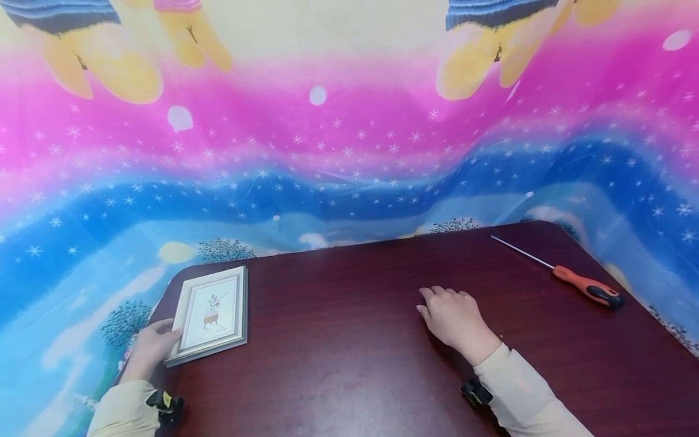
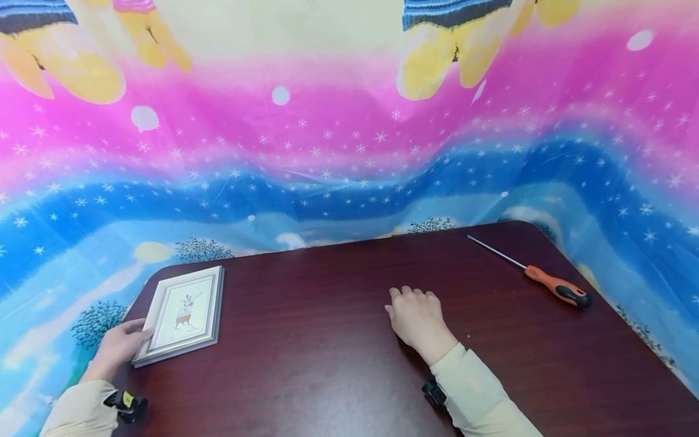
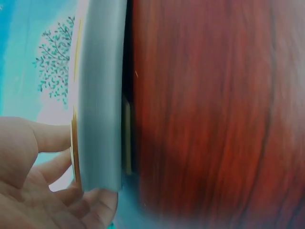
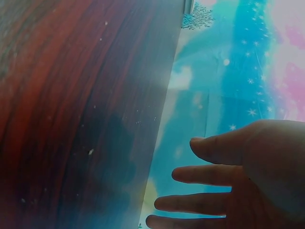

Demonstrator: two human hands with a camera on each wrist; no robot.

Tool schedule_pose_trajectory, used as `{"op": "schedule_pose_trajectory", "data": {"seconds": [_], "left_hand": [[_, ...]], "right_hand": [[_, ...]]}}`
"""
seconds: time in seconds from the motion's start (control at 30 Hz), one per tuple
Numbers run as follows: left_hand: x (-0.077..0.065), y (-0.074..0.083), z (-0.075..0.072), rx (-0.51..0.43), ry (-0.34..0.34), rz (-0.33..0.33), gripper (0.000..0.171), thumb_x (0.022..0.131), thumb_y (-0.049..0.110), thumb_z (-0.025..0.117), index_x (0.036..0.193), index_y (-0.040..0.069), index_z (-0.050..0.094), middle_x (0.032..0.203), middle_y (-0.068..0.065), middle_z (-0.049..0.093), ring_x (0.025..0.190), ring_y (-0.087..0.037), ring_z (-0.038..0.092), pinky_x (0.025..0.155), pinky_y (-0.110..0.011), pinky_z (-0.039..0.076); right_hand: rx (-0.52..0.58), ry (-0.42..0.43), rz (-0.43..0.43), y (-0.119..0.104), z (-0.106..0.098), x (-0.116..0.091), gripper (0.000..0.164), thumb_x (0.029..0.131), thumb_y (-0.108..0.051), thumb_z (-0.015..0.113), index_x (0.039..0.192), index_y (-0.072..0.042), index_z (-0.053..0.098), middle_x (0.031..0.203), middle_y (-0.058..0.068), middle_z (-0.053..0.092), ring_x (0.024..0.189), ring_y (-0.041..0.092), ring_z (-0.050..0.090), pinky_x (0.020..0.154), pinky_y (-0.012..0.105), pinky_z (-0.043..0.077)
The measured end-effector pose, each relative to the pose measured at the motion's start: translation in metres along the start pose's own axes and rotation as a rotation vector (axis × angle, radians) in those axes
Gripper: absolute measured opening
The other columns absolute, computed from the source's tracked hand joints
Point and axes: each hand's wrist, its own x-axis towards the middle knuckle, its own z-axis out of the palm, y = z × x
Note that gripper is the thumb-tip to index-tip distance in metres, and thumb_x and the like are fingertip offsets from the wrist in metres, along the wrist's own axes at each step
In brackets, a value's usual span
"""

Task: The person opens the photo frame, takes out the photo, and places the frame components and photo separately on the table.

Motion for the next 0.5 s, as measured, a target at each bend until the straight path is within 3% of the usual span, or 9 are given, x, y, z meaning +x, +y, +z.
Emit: {"op": "schedule_pose_trajectory", "data": {"seconds": [0.13,0.3,0.5], "left_hand": [[-0.003,0.004,0.003,-0.024,0.044,-0.026,0.061,0.096,0.028,0.041,0.139,-0.015,0.032,0.136,-0.044,0.036,0.114,-0.052,0.042,0.091,-0.062,0.042],[-0.006,0.009,0.007,-0.025,0.043,-0.003,0.059,0.095,0.025,0.042,0.137,-0.016,0.034,0.135,-0.045,0.037,0.118,-0.055,0.040,0.097,-0.065,0.038],[-0.011,0.014,0.015,-0.021,0.040,0.031,0.058,0.094,0.023,0.043,0.134,-0.018,0.036,0.131,-0.045,0.042,0.115,-0.054,0.044,0.094,-0.064,0.041]], "right_hand": [[-0.001,-0.006,0.006,-0.002,0.000,0.000,0.038,0.088,-0.028,0.060,0.117,-0.003,0.064,0.109,0.017,0.071,0.090,0.030,0.067,0.074,0.047,0.057],[0.005,-0.011,0.012,-0.002,0.000,-0.001,0.038,0.088,-0.028,0.060,0.117,-0.003,0.065,0.110,0.018,0.071,0.092,0.031,0.067,0.075,0.048,0.057],[0.000,-0.011,0.008,-0.003,0.002,-0.002,0.039,0.088,-0.029,0.060,0.117,-0.003,0.065,0.115,0.020,0.069,0.097,0.033,0.065,0.079,0.050,0.057]]}}
